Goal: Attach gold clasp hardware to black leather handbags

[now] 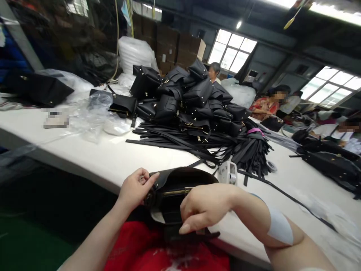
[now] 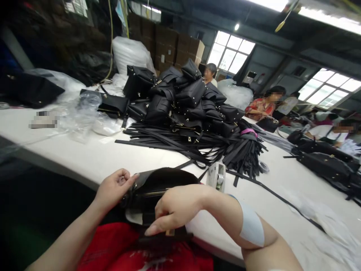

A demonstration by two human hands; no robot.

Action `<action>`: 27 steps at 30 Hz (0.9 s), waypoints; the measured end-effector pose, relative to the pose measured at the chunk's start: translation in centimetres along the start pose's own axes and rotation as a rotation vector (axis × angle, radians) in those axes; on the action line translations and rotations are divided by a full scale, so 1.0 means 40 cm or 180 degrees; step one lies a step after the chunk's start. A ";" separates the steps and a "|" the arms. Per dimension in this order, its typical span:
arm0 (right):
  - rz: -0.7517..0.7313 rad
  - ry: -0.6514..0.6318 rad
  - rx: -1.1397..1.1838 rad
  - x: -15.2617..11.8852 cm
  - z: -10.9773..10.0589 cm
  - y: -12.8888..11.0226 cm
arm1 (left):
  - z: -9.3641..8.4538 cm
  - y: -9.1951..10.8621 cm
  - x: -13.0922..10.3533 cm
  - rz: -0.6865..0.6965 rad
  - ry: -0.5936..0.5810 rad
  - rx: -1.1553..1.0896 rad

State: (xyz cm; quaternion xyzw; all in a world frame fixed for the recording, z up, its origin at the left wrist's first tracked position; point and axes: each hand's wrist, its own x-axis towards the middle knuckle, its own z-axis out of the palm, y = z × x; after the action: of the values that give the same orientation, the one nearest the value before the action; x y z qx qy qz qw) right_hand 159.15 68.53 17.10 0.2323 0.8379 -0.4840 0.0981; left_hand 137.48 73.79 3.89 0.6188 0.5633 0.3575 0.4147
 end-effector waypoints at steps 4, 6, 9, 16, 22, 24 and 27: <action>0.0283 0.0103 0.0611 0.053 0.028 0.025 | -0.010 0.022 -0.033 0.0076 0.0043 -0.0112; 0.0959 0.0981 -0.0387 0.084 0.048 0.047 | -0.019 0.035 -0.054 0.0110 0.0013 -0.0009; 0.1489 0.1911 -0.1518 0.120 0.066 0.082 | -0.032 0.042 -0.085 0.0268 -0.0055 0.0533; 0.1154 0.1935 -0.1107 0.140 -0.013 0.146 | -0.016 0.029 -0.146 0.0220 -0.0438 0.0931; 0.0690 0.1901 -0.0684 0.178 -0.020 0.135 | 0.018 0.004 -0.100 0.0499 -0.0099 0.0127; 0.1009 0.2091 -0.0064 0.193 0.000 0.137 | 0.018 0.003 -0.078 0.0525 -0.0128 -0.0011; 0.1160 0.2497 0.0817 0.208 0.023 0.164 | 0.018 0.014 -0.057 0.0564 -0.0101 0.0099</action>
State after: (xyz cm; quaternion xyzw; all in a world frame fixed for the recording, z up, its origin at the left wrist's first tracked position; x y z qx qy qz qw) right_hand 155.01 72.97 8.38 0.5522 0.6903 -0.4343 -0.1729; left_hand 138.11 71.45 4.17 0.6781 0.5052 0.3742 0.3807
